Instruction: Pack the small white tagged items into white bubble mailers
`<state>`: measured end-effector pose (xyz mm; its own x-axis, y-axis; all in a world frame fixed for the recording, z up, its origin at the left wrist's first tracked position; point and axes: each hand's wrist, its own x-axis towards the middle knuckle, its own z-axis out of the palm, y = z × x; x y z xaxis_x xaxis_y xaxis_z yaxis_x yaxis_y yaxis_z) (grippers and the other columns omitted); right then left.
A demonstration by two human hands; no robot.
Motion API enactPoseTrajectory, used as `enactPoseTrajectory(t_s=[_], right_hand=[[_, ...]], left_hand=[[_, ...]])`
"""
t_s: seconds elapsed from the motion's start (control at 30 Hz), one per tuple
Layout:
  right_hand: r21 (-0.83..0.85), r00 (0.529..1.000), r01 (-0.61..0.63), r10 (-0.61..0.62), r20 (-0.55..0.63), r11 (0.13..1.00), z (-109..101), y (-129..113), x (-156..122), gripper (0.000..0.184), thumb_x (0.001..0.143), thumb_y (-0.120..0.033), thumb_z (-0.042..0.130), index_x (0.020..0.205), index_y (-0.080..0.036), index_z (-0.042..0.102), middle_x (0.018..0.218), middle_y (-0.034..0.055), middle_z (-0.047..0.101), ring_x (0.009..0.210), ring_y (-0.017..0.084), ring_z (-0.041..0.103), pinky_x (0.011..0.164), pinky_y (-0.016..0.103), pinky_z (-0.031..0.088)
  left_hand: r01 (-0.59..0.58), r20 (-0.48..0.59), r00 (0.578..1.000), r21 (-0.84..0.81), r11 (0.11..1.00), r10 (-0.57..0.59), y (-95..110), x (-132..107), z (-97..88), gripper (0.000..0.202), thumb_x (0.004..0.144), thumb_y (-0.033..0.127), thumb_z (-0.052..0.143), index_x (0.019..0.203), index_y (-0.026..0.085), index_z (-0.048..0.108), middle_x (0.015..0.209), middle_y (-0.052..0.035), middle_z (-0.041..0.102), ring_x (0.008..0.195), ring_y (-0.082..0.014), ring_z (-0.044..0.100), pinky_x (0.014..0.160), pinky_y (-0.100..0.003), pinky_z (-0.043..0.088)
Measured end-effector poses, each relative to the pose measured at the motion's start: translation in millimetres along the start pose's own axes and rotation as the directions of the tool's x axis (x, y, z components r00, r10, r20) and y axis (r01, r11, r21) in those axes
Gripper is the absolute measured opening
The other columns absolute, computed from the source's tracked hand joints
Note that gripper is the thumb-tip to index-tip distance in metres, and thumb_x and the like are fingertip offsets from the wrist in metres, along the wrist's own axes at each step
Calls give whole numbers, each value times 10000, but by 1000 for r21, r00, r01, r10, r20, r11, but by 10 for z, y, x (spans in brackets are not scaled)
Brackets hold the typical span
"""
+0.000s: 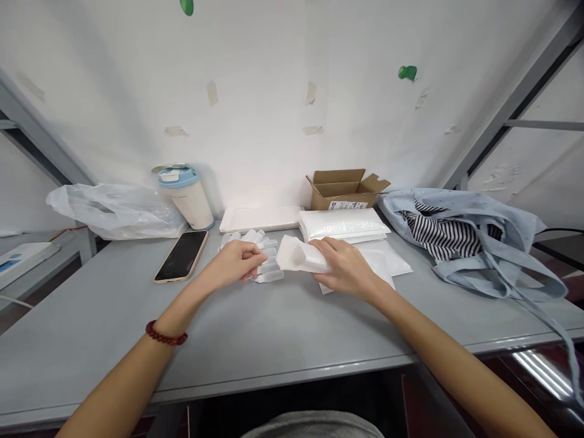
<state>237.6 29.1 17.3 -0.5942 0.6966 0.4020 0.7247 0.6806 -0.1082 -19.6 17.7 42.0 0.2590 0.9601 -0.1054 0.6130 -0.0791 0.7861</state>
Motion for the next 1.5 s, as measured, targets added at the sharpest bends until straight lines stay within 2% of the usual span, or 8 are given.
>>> enactPoseTrajectory(t_s=[0.2,0.43,0.6,0.73,1.0,1.1,1.3,1.5], right_hand=[[-46,987,-96,101,123,994,-59,-10,5,389,770,-288,578,1138,-174,521,1079,100,637,903,262,601,689,332,420],[-54,983,-61,70,169,997,-43,-36,-13,417,750,-269,564,1150,-169,505,1091,94,622,903,248,592,663,309,397],[-58,981,-52,62,183,997,-37,-30,-22,471,727,-254,583,1176,-163,477,1083,102,603,906,247,573,673,315,392],[-58,977,-40,51,206,998,-43,-51,-17,472,724,-252,586,1174,-161,478,1068,103,595,913,248,560,694,322,393],[-30,980,3,3,200,1000,20,-153,-32,451,722,-248,561,1156,-155,480,994,90,594,872,242,551,727,340,401],[30,982,5,-11,189,1000,17,-191,-32,473,715,-236,554,1174,-157,468,992,87,591,879,238,546,726,333,409],[113,987,1,-19,159,994,-25,-239,-29,481,701,-204,550,1173,-159,469,979,82,601,879,232,550,717,322,413],[50,992,-60,53,118,997,-40,-128,-17,493,721,-232,554,1198,-162,452,1081,116,594,953,266,552,750,355,420]], left_hand=[[30,148,987,190,981,-59,-93,-10,-59,269,692,408,609,818,184,690,456,41,551,324,-100,402,396,-236,320],[-162,156,983,460,873,100,-82,10,103,186,666,339,569,681,176,657,551,9,527,540,-151,471,522,-254,305],[-104,151,987,321,941,57,50,-86,-80,153,679,329,550,690,184,598,584,27,508,551,-132,446,518,-240,308],[-141,108,987,257,956,117,124,-126,-154,194,724,368,538,777,193,600,829,-14,622,714,-165,529,630,-256,394],[-327,9,937,375,867,349,46,-47,190,208,794,309,525,879,192,675,768,-23,638,690,-164,526,651,-272,379],[-368,-39,917,306,878,398,71,-39,322,222,815,305,528,908,206,703,771,-22,658,671,-154,534,641,-261,379],[-376,54,927,101,921,372,193,-112,366,255,830,303,495,813,225,737,736,-10,676,686,-160,537,616,-257,388],[-160,-250,952,95,982,180,129,-102,-6,274,778,409,563,833,184,710,790,-40,695,706,-178,561,593,-253,388]])
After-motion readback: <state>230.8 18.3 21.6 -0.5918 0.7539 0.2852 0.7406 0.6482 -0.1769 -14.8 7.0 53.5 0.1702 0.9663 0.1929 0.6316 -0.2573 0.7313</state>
